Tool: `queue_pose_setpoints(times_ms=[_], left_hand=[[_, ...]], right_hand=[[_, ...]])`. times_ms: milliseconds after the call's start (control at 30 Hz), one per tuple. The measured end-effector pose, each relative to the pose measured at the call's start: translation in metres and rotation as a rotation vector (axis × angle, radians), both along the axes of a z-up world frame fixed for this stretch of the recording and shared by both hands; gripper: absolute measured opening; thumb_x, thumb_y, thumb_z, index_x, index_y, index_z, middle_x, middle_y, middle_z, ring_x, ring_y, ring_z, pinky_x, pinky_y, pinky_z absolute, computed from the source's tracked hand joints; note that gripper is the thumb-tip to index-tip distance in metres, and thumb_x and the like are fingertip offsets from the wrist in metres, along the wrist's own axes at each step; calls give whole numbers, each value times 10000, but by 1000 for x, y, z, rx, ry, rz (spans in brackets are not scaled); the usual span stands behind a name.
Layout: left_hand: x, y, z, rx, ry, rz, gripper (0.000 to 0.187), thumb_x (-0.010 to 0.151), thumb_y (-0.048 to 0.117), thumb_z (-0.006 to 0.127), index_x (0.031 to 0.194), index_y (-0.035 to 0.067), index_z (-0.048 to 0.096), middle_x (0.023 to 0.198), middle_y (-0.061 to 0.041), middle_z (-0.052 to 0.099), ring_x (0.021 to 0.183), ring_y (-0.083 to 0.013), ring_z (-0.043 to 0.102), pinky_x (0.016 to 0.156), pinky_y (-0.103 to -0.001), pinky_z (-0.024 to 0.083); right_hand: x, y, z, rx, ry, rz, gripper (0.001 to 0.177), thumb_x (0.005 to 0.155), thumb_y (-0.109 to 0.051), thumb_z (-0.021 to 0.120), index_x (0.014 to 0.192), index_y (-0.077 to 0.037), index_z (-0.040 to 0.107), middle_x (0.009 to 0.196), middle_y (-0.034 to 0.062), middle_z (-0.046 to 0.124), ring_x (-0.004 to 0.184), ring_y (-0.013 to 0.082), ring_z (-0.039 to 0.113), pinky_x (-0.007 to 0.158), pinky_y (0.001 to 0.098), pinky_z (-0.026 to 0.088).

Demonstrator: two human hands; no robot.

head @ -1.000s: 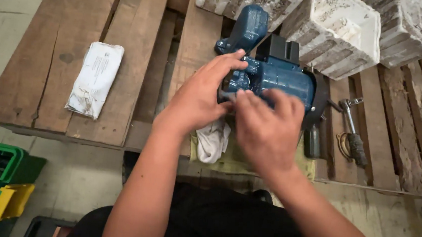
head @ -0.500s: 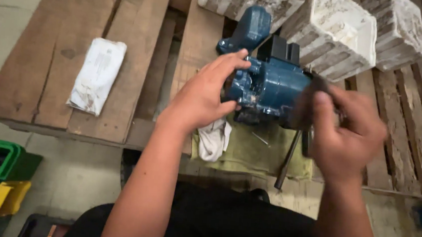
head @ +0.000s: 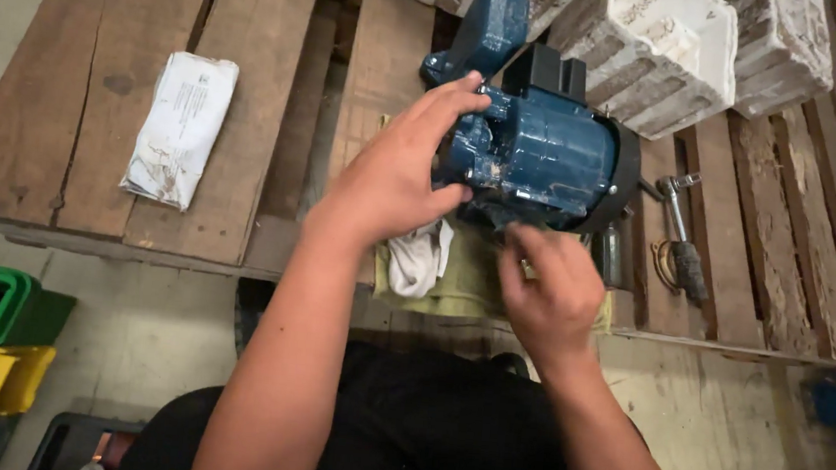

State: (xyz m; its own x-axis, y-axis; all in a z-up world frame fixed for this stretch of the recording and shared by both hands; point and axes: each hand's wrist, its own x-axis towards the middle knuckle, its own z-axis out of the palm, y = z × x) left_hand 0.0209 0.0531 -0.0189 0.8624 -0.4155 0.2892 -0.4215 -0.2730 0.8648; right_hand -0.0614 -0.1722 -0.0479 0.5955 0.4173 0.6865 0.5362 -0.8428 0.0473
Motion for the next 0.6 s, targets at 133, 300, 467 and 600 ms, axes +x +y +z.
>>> queue_pose_setpoints(times_ms=[133, 300, 467, 600], left_hand=[[-2, 1, 5, 31, 77, 8, 735, 834, 70, 773, 1463, 225, 427, 1678, -7, 304, 718, -155, 624, 707, -409, 503], [3, 0, -5, 7, -30, 14, 719, 837, 62, 763, 1463, 192, 434, 1653, -35, 327, 1480, -287, 425, 1054, -514, 427], [3, 1, -9, 16, -46, 4, 698, 869, 38, 720, 1476, 213, 423, 1663, -28, 302, 1436, -286, 474, 958, -476, 472], [1, 1, -5, -2, -21, 10, 715, 853, 45, 734, 1477, 207, 423, 1659, -15, 313, 1499, -278, 394, 1076, -476, 435]], right_hand=[[12, 7, -7, 73, -118, 60, 143, 919, 113, 761, 1047, 49, 757, 830, 162, 678, 624, 237, 562, 551, 338, 443], [23, 18, -32, -80, -97, -19, 152, 977, -72, 766, 1129, -77, 772, 1018, 93, 740, 718, 293, 619, 664, 390, 514], [16, 21, -25, -156, 13, -137, 187, 959, -100, 720, 1129, -143, 783, 941, 51, 699, 724, 323, 563, 639, 418, 482], [11, -6, -18, -237, 20, -277, 206, 944, -71, 687, 1063, -211, 781, 782, 8, 587, 649, 285, 516, 499, 394, 382]])
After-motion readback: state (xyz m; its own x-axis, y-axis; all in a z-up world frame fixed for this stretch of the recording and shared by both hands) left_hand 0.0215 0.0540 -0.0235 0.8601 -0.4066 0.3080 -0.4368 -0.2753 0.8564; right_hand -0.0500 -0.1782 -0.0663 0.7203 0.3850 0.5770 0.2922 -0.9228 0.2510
